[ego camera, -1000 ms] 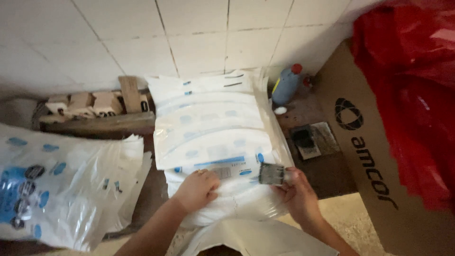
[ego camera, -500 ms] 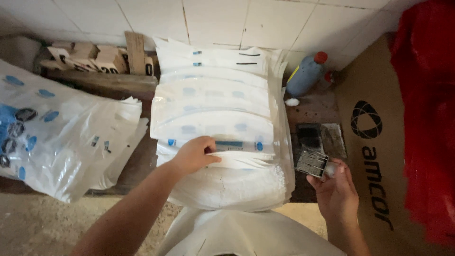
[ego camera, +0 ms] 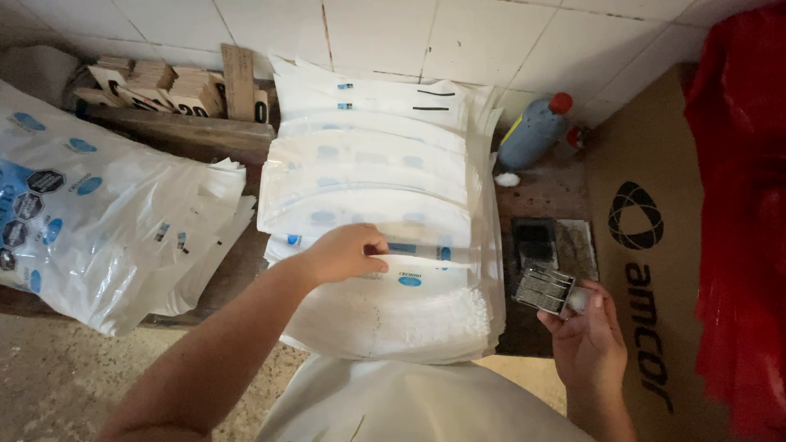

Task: The person is manually stamping a stack of white plastic bags using a hand stamp and ink pad.

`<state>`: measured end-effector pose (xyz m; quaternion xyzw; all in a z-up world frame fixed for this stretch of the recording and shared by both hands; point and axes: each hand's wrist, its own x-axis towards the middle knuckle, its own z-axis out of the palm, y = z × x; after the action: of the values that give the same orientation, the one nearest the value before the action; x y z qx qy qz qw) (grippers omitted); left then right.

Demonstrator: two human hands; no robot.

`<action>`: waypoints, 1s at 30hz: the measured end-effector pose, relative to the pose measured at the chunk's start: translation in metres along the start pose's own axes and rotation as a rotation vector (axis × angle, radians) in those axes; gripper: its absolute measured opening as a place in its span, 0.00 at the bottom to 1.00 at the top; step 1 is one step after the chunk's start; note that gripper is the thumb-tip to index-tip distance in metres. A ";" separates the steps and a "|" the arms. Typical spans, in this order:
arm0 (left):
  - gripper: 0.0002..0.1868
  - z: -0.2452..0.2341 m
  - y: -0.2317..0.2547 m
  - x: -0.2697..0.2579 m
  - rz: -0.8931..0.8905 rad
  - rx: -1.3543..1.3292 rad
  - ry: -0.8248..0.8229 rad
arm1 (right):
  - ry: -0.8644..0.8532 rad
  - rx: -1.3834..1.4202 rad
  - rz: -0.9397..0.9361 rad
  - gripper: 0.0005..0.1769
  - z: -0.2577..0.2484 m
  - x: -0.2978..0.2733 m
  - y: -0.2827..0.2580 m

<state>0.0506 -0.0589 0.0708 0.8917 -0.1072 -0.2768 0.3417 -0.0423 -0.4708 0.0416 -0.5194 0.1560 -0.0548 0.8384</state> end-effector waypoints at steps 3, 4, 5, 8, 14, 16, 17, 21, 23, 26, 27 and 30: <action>0.16 -0.015 0.011 0.013 -0.008 0.147 -0.023 | 0.003 -0.019 -0.002 0.14 0.000 0.002 -0.001; 0.16 -0.015 0.006 0.025 -0.008 0.145 -0.023 | 0.002 -0.022 -0.001 0.14 0.005 0.007 0.002; 0.08 -0.015 0.001 0.038 0.022 0.345 0.051 | 0.026 -0.092 0.040 0.11 0.010 0.012 0.005; 0.07 -0.022 0.003 0.067 0.044 0.662 0.157 | -0.031 -0.327 0.092 0.10 0.040 0.017 0.018; 0.08 -0.015 -0.017 0.110 0.003 0.649 0.399 | -0.378 -0.676 0.174 0.24 0.104 0.028 0.093; 0.10 -0.018 -0.010 0.100 -0.029 0.622 0.410 | -0.456 -0.631 0.284 0.25 0.114 0.031 0.094; 0.11 -0.019 -0.006 0.090 -0.083 0.542 0.388 | -0.485 -0.814 0.193 0.29 0.117 0.029 0.083; 0.31 -0.020 0.009 0.042 0.057 0.240 0.426 | -0.343 -1.210 -0.119 0.27 0.077 0.048 0.007; 0.35 -0.018 0.013 0.019 0.128 0.254 0.406 | -0.261 -1.442 -0.252 0.23 0.039 0.058 -0.028; 0.37 -0.006 0.006 0.006 0.198 0.267 0.390 | -0.194 -1.780 -0.303 0.23 -0.028 0.077 -0.024; 0.34 -0.002 0.001 0.005 0.204 0.277 0.390 | -0.206 -1.880 -0.218 0.26 -0.051 0.083 -0.012; 0.31 0.011 -0.013 0.011 0.282 0.301 0.470 | -0.158 -1.870 -0.454 0.14 -0.045 0.077 -0.004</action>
<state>0.0537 -0.0598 0.0507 0.9482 -0.1876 0.0060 0.2563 0.0160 -0.5307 0.0104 -0.9971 -0.0245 -0.0344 0.0635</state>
